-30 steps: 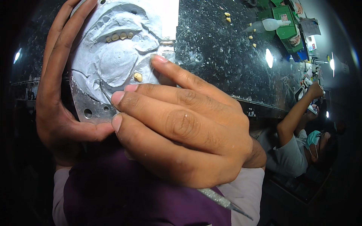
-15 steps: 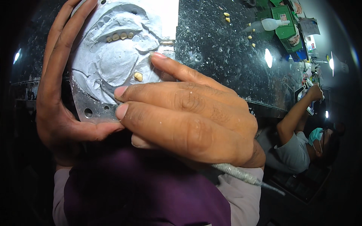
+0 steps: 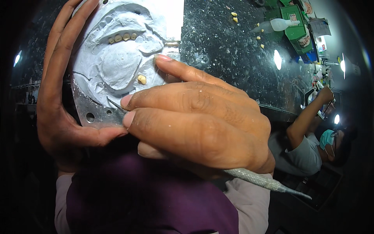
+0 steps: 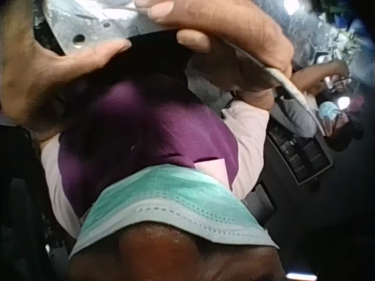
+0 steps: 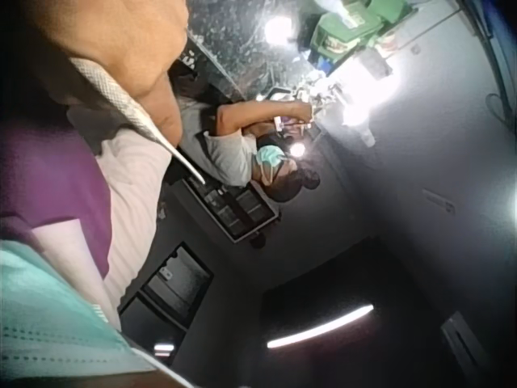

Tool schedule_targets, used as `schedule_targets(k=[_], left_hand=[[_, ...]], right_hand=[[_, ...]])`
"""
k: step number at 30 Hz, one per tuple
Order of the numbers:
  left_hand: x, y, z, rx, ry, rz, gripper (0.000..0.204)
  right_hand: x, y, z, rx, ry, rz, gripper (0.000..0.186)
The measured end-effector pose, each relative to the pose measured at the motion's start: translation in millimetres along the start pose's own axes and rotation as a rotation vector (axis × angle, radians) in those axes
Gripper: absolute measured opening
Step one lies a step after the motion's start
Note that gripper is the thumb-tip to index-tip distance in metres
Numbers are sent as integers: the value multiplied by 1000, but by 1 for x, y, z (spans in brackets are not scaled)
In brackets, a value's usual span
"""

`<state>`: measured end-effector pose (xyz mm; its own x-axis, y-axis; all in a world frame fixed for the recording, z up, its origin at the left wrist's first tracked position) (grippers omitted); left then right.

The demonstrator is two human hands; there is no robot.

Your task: The person scrapes a plaster dental mold using a metal dental pick, clears away dust with a compressed air gun, and then manually fits small artificial teeth into the mold's indentations.

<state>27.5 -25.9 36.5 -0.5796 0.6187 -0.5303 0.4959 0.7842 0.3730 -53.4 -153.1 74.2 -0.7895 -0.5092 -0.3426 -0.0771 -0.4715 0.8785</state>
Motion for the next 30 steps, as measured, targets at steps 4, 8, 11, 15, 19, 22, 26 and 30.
schedule_targets(k=[4, 8, 11, 15, 19, 22, 26, 30], left_hand=[[1, 4, -4, -4, 5, -2, 123], [-1, 4, -2, 1, 6, 2, 123], [-3, 4, -2, -4, 3, 10, 123], [-5, 4, -2, -7, -6, 19, 123], [-4, 6, -6, -28, -36, 32, 123], [-3, 8, -5, -23, -41, 32, 123], [-2, 7, -5, -18, -18, 41, 123], [-18, -10, 1, -7, 5, 32, 123]], right_hand=[[-1, 2, 2, -2, -17, -36, 30], [-2, -1, 6, 110, 29, -48, 26], [0, -3, 10, 164, 93, -132, 25], [-1, -2, 12, 162, 30, -154, 23], [5, -6, 15, 215, 108, -218, 19], [5, -9, 22, 295, 146, -260, 19], [7, -11, 21, 285, 90, -323, 20], [11, 3, 3, 186, 69, -274, 21]])
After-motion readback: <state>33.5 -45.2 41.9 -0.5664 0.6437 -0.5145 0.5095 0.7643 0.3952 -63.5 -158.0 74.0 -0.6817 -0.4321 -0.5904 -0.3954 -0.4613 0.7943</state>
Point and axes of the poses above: each hand's wrist, its own x-axis away from the middle knuckle, its own y-axis out of the back of the hand, z = x × y, the point moved 9 cm from there along -x, towards the middle knuckle, and after that the axes turned 15 degrees about x, right-handed, at the moved point
